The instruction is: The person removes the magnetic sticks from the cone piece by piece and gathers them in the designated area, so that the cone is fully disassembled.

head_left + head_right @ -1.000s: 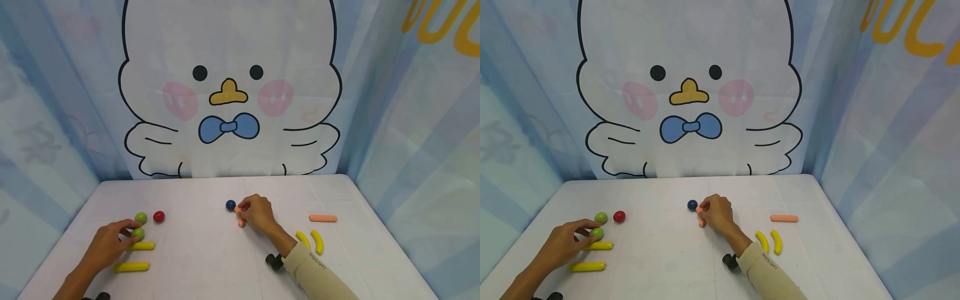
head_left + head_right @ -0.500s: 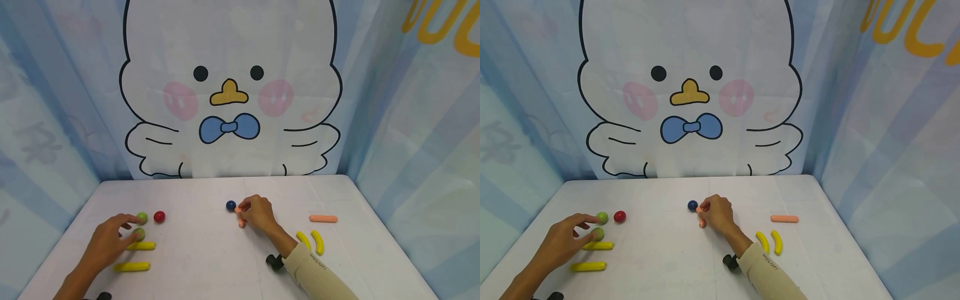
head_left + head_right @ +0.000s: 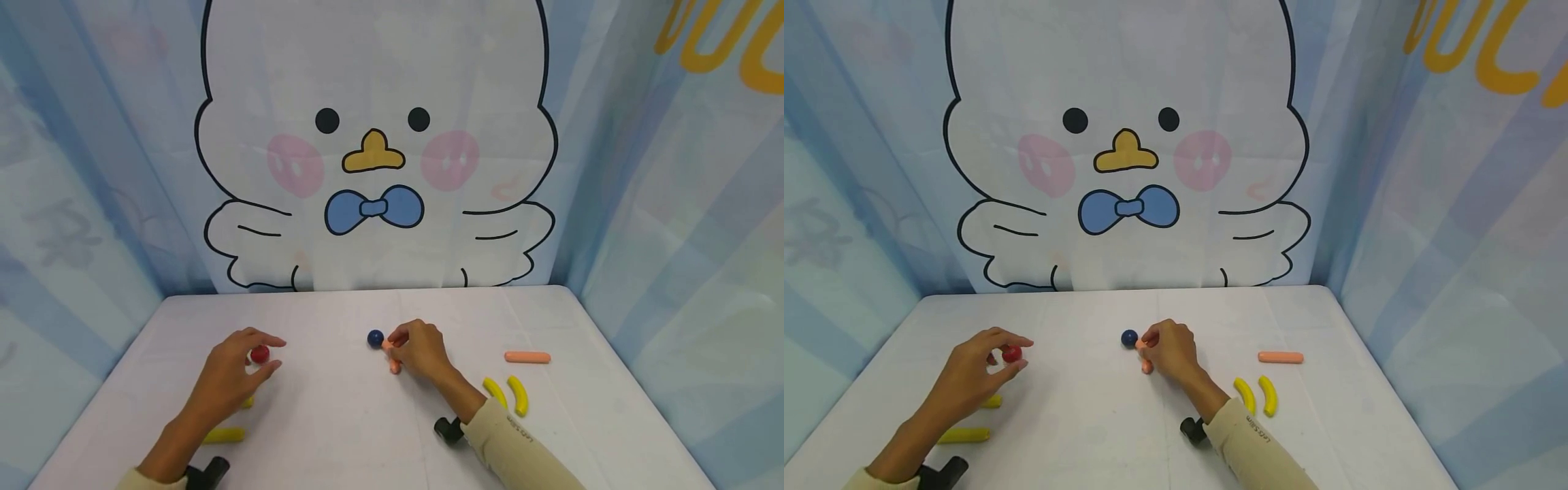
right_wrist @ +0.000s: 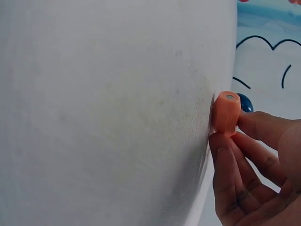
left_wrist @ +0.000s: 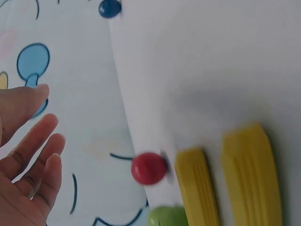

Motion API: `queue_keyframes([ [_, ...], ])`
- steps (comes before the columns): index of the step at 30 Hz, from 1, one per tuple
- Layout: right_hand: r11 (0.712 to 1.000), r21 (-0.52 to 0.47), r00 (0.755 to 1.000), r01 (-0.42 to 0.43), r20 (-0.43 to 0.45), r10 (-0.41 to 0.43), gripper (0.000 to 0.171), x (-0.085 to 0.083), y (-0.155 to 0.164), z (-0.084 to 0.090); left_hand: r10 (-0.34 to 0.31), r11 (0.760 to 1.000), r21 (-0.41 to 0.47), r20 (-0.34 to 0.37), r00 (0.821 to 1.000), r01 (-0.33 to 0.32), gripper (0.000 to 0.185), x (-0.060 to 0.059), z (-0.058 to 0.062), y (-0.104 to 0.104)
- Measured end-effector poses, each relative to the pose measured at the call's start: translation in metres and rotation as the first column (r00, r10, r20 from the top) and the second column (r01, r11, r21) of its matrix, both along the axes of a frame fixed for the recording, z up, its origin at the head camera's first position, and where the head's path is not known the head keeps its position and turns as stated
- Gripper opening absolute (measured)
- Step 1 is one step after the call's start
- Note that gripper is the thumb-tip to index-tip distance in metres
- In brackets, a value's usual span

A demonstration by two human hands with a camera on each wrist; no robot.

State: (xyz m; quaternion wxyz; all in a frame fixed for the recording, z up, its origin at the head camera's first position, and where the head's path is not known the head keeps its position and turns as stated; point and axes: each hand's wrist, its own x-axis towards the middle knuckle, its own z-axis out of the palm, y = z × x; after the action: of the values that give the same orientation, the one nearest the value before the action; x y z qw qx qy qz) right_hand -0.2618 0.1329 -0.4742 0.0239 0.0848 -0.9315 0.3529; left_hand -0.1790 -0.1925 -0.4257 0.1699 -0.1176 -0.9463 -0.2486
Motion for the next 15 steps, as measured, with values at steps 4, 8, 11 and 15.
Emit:
queue_keyframes([
  [4,1.000,0.005,1.000,-0.012,-0.004,0.012,0.013,0.001,0.001,-0.001,-0.052,0.999,0.003,-0.011,0.999,0.052,0.039,-0.008,-0.002,0.022],
  [8,1.000,0.010,1.000,-0.023,0.000,0.023,0.013,0.003,0.002,-0.001,-0.076,0.997,-0.007,0.057,0.996,0.076,0.040,-0.017,-0.005,0.045],
  [11,0.999,0.011,1.000,-0.030,0.005,0.030,0.013,0.005,0.002,0.000,-0.093,0.996,-0.003,0.112,0.989,0.094,0.039,-0.023,-0.008,0.061],
  [15,0.999,0.007,0.999,-0.034,0.008,0.034,0.014,0.007,0.002,0.002,-0.127,0.992,0.016,0.151,0.980,0.126,0.039,-0.032,-0.015,0.080],
])
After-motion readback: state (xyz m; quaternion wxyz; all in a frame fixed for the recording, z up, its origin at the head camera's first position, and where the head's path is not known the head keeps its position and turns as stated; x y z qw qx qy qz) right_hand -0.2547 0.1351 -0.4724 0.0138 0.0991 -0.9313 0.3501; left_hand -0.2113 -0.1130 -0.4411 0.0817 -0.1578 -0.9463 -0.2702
